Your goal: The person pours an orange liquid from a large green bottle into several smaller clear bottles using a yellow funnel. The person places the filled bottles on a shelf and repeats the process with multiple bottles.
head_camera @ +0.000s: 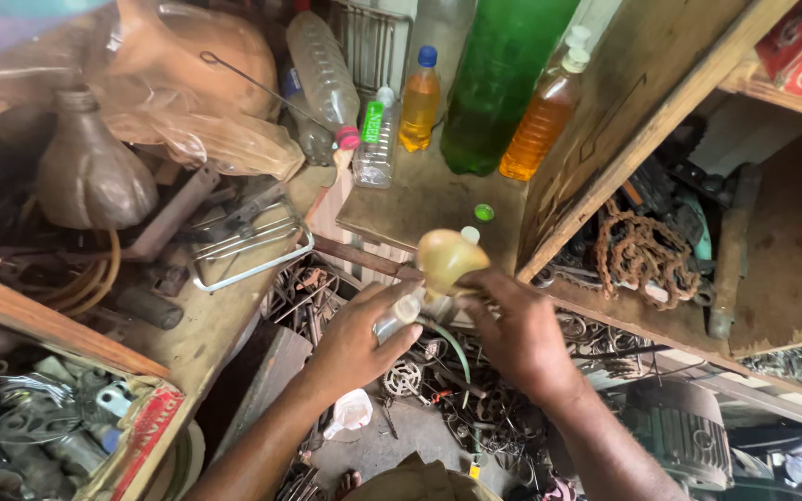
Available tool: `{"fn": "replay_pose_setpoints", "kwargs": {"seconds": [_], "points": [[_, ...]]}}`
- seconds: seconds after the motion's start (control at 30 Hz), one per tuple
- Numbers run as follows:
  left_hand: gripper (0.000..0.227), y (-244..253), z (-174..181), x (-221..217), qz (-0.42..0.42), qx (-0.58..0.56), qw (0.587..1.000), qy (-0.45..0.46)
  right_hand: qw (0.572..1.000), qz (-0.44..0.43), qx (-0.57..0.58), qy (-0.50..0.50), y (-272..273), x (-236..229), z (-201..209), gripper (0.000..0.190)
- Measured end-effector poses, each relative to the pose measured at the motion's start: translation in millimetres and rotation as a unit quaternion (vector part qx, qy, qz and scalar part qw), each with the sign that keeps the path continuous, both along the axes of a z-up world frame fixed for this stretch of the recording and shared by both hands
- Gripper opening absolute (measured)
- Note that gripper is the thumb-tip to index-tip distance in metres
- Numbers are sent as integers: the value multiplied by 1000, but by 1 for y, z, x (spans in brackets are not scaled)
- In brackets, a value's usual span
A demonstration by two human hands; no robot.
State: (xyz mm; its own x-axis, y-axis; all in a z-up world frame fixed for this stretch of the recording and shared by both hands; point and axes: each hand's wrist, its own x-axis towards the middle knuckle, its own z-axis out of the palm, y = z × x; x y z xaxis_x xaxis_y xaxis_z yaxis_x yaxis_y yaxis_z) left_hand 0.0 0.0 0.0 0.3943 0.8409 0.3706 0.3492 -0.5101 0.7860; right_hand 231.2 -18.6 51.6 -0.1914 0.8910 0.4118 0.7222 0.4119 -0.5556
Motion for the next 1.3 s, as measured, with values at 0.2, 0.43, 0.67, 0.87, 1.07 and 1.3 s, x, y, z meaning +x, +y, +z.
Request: {"fn": "replay_pose_setpoints", "kwargs": {"seconds": [0.2, 0.43, 0.67, 0.87, 1.07, 1.3], "points": [[55, -4, 4, 14, 1, 73, 995, -70, 998, 30, 48, 8, -17, -15, 15, 21], [50, -12, 1, 10, 89, 86, 987, -107, 999, 14, -15, 46, -25, -40, 21, 23], [37, -13, -15, -16, 140, 37, 970, -197, 995, 86, -21, 37, -2, -46, 45, 37], [35, -10, -33, -33, 162, -99, 935, -299, 943, -207, 235, 109, 137, -42, 66, 91], [36, -15, -41, -46, 165, -84, 937, -296, 888, -361, 259, 118, 230, -41, 70, 134], [36, -26, -45, -59, 166, -80, 942, -281, 872, -405, 233, 146, 255, -41, 61, 141]]}}
